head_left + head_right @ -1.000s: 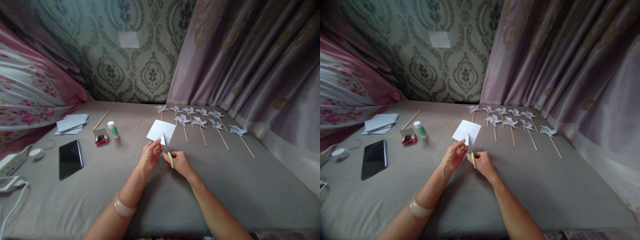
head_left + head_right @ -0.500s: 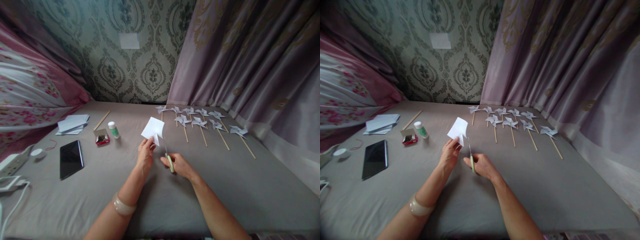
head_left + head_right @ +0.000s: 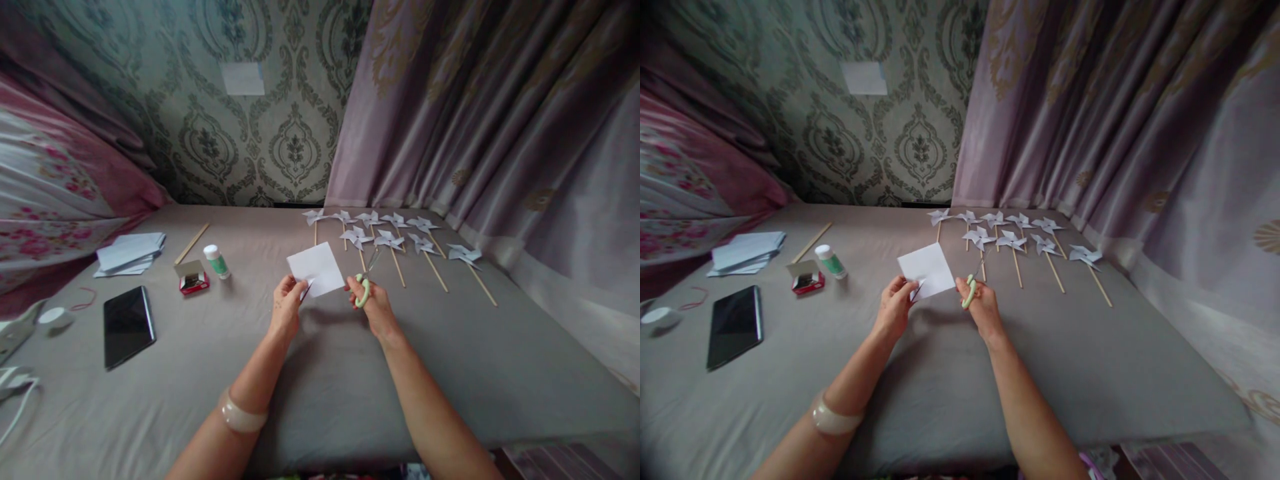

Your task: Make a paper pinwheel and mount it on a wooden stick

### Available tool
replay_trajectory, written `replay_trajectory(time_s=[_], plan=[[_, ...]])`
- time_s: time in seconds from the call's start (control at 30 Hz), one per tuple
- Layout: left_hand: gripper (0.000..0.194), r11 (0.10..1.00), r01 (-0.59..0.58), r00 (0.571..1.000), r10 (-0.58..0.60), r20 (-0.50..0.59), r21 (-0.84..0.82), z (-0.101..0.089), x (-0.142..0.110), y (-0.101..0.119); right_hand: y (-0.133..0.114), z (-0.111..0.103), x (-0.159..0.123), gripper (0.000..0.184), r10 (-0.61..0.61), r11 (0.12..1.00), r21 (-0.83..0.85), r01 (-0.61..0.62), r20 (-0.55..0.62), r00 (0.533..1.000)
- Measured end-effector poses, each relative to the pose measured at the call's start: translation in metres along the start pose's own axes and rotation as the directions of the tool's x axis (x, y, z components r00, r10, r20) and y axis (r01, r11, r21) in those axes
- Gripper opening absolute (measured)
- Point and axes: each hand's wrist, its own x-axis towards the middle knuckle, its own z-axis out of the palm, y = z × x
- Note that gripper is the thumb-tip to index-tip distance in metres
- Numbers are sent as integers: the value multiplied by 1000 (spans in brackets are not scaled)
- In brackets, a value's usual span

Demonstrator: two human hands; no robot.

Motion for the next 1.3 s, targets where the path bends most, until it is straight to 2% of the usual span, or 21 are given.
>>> replay_trajectory(time_s=[0.17, 0.33, 0.53, 0.67, 0.9, 1.03, 1.13, 1.3], plan=[[27, 997, -14, 998, 9, 59, 74, 3, -5, 6, 8, -1, 3, 46, -2, 1000, 3, 2, 43, 999], [31, 993, -20, 999, 14, 51, 117, 2, -3, 3, 6, 1, 0, 44, -19, 1000, 25, 17, 78, 997], [36, 991, 7, 997, -17, 70, 135, -2, 3, -2, 6, 5, 1, 42, 66, 994, 86, -69, 37, 997], [40, 994, 34, 996, -43, 81, 107, -3, 6, -5, 7, 6, 2, 38, 76, 993, 89, -79, 29, 997], [43, 982, 186, 979, -182, 88, -42, 1, 4, -2, 13, 13, 2, 37, -18, 990, 137, 27, -73, 997], [40, 962, 273, 957, -269, 111, -21, 6, -2, -7, 17, 16, 2, 36, -61, 980, 177, 85, -137, 989], [38, 954, 298, 946, -299, 124, 25, 11, -8, -13, 18, 17, 1, 37, -76, 978, 179, 105, -162, 984], [35, 960, 279, 950, -282, 135, 34, 16, -14, -17, 20, 16, 0, 36, -88, 978, 176, 115, -153, 984]])
